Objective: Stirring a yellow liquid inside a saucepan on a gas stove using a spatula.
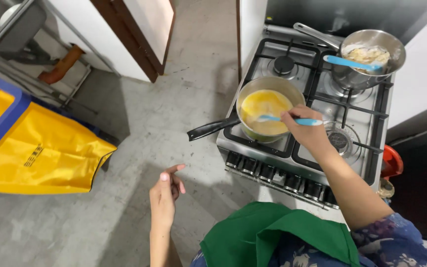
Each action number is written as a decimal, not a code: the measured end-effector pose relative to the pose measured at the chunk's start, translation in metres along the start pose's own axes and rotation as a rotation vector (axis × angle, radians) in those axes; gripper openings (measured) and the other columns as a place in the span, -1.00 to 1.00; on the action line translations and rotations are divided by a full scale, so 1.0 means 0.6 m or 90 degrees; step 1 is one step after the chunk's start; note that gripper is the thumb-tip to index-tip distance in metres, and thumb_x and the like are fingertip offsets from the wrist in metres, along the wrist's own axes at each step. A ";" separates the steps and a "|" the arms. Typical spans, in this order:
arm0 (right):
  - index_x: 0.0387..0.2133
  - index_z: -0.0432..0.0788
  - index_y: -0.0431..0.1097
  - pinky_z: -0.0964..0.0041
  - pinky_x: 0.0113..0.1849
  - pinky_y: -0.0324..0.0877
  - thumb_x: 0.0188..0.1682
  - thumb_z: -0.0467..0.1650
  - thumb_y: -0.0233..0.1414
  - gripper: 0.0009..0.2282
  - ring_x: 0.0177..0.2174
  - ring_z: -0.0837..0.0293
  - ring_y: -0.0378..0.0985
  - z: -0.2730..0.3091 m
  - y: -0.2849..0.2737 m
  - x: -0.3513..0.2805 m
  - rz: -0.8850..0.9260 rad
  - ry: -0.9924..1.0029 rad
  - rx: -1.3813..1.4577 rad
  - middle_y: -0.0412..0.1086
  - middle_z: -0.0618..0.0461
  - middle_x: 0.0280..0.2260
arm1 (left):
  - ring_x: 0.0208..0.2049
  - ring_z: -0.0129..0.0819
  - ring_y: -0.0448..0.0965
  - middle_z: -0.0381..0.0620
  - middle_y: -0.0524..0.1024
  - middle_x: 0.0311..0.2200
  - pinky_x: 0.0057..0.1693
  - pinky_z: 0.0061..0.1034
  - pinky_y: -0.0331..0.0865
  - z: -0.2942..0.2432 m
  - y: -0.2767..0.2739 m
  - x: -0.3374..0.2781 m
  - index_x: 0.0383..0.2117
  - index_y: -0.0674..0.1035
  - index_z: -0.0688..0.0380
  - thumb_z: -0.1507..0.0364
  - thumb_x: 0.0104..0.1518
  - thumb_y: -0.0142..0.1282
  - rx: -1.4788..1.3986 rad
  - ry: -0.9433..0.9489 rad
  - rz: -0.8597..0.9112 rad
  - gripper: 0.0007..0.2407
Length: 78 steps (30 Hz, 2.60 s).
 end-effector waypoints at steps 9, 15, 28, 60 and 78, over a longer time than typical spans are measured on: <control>-0.64 -0.20 0.47 0.26 -0.49 0.16 0.08 -0.37 0.12 -0.72 -0.59 0.20 0.33 -0.013 -0.034 -0.009 -0.069 0.014 -0.120 0.37 0.09 -0.60 | -0.73 -0.56 0.08 -0.05 0.68 -0.35 -0.46 -0.58 0.00 0.024 -0.009 0.025 -0.54 0.61 0.26 0.06 0.32 -0.40 0.023 -0.064 0.023 -0.42; -0.60 -0.21 0.51 0.19 -0.47 0.16 0.05 -0.34 0.13 -0.75 -0.55 0.17 0.39 0.013 -0.041 -0.028 -0.021 0.074 -0.156 0.41 0.10 -0.55 | -0.73 -0.56 0.07 0.00 0.69 -0.24 -0.46 -0.57 0.00 0.038 -0.013 0.033 -0.66 0.53 0.24 0.04 0.31 -0.39 0.014 -0.075 0.016 -0.41; -0.54 -0.23 0.54 0.30 -0.49 0.23 0.06 -0.41 0.14 -0.81 -0.56 0.24 0.41 -0.007 -0.004 0.023 -0.033 -0.057 -0.128 0.48 0.07 -0.51 | -0.24 -0.35 0.50 -0.07 0.52 -0.57 -0.25 -0.54 0.22 0.044 -0.010 0.004 -0.75 0.37 0.10 0.04 0.35 -0.40 0.007 -0.041 -0.004 -0.45; -0.63 0.00 0.47 0.30 -0.47 0.36 -0.01 -0.30 0.15 -0.80 -0.59 0.14 0.53 -0.043 -0.076 0.045 0.066 -0.024 -0.130 0.36 0.18 -0.72 | -0.77 -0.46 0.08 -0.06 0.39 -0.74 -0.55 -0.62 0.02 0.004 0.118 -0.153 -0.14 0.67 0.20 0.21 0.43 -0.42 -0.120 0.010 -0.277 -0.52; -0.59 -0.10 0.54 0.30 -0.35 0.42 0.01 -0.43 0.16 -0.84 -0.47 0.10 0.55 -0.101 -0.044 0.129 0.078 -0.257 -0.081 0.39 -0.03 -0.64 | -0.75 -0.45 0.09 0.00 0.39 -0.72 -0.55 -0.64 0.01 -0.007 0.185 -0.316 -0.16 0.65 0.29 0.18 0.43 -0.47 -0.136 -0.017 -0.449 -0.47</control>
Point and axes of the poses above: each hand's wrist, its own x-axis towards the middle knuckle, its own y-axis out of the palm, z = x × y, the point moved 6 cm from there along x, towards the middle knuckle
